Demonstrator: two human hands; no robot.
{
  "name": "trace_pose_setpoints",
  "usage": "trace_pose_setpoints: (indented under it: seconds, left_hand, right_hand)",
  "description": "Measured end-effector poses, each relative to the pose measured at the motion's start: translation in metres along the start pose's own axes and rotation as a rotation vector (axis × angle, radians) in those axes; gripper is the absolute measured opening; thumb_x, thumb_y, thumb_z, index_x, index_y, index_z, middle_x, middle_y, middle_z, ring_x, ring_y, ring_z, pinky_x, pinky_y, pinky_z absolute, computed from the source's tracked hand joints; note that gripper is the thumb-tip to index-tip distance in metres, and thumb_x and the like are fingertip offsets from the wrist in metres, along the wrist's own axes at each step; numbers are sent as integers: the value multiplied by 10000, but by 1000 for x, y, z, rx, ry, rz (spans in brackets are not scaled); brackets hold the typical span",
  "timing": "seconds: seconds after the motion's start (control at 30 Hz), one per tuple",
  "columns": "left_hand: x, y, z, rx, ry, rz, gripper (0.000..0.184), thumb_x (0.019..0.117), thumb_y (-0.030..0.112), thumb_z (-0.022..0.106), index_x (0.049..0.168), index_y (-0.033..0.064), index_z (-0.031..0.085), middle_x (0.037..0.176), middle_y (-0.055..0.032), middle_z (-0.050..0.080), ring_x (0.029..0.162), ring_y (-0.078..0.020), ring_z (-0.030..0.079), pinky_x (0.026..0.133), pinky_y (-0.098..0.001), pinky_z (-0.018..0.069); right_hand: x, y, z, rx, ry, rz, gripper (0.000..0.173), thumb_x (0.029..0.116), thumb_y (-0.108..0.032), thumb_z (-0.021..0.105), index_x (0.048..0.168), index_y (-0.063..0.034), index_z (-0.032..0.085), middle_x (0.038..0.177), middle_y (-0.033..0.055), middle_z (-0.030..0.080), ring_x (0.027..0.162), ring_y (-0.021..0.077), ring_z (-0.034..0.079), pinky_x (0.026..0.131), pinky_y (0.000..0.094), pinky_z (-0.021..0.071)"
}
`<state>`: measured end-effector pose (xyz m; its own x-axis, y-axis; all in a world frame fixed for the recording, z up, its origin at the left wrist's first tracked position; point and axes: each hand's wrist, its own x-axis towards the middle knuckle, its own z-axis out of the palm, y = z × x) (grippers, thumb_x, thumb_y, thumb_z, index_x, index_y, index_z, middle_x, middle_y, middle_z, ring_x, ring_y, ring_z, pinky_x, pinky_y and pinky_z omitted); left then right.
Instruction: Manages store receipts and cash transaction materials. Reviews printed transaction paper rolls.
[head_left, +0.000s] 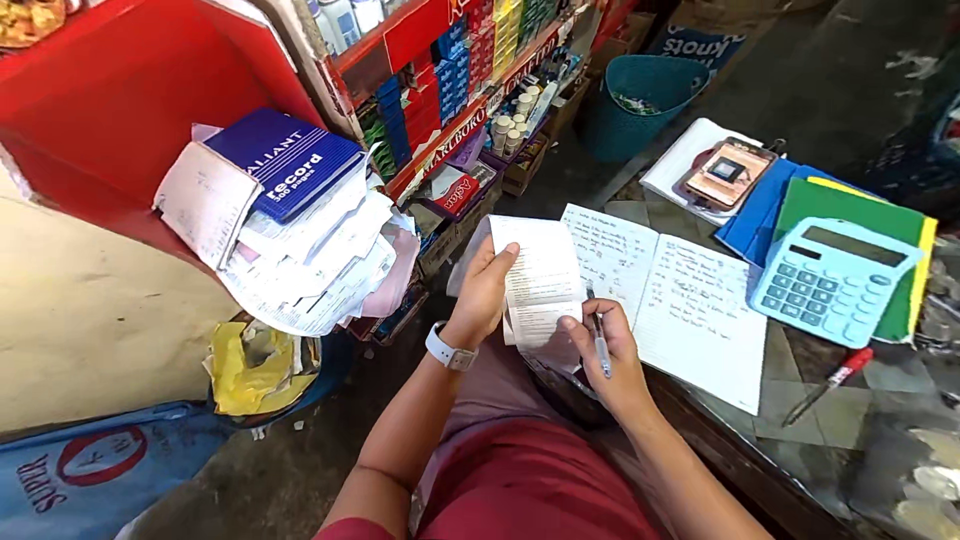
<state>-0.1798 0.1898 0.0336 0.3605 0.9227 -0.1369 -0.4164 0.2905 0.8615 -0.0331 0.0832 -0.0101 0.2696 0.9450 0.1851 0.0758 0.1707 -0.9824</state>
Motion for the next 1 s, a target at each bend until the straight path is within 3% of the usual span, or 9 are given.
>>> trace_pose_setpoints:
  seconds: [0.13,0.43,0.73,1.0]
  left_hand:
    - [3,-3,5,-44,-9,-20,309,1119,191,324,1374,130,488,1105,-45,689,979,-141,698,893,-363,586]
    - [12,-14,6,-43,6,-57,300,1120,206,338,1334,126,533,1087,-46,696,959,-136,700,872,-356,589]
    - [17,-22,4,7,4,-79,328,1125,238,332,1375,135,517,1121,-56,689,975,-138,694,871,-362,586]
    - [16,-23,10,22,26,-117,297,1124,244,336,1324,128,523,1070,-48,691,926,-133,699,833,-347,595]
  right_hand:
    - [-3,1,1,22,132,84,238,912,9,640,1065,-74,477,791,-108,607,697,-54,609,667,113,530]
    - [-9,1,1,74,178,136,276,883,68,644,1029,-86,468,768,-90,625,682,-31,633,662,125,544]
    - [-12,2,-1,78,178,160,252,890,47,635,1031,-82,472,780,-78,619,695,-18,634,675,136,548]
    - [-15,6,-5,79,200,165,266,878,41,655,1027,-84,474,789,-77,606,706,-15,626,683,142,546]
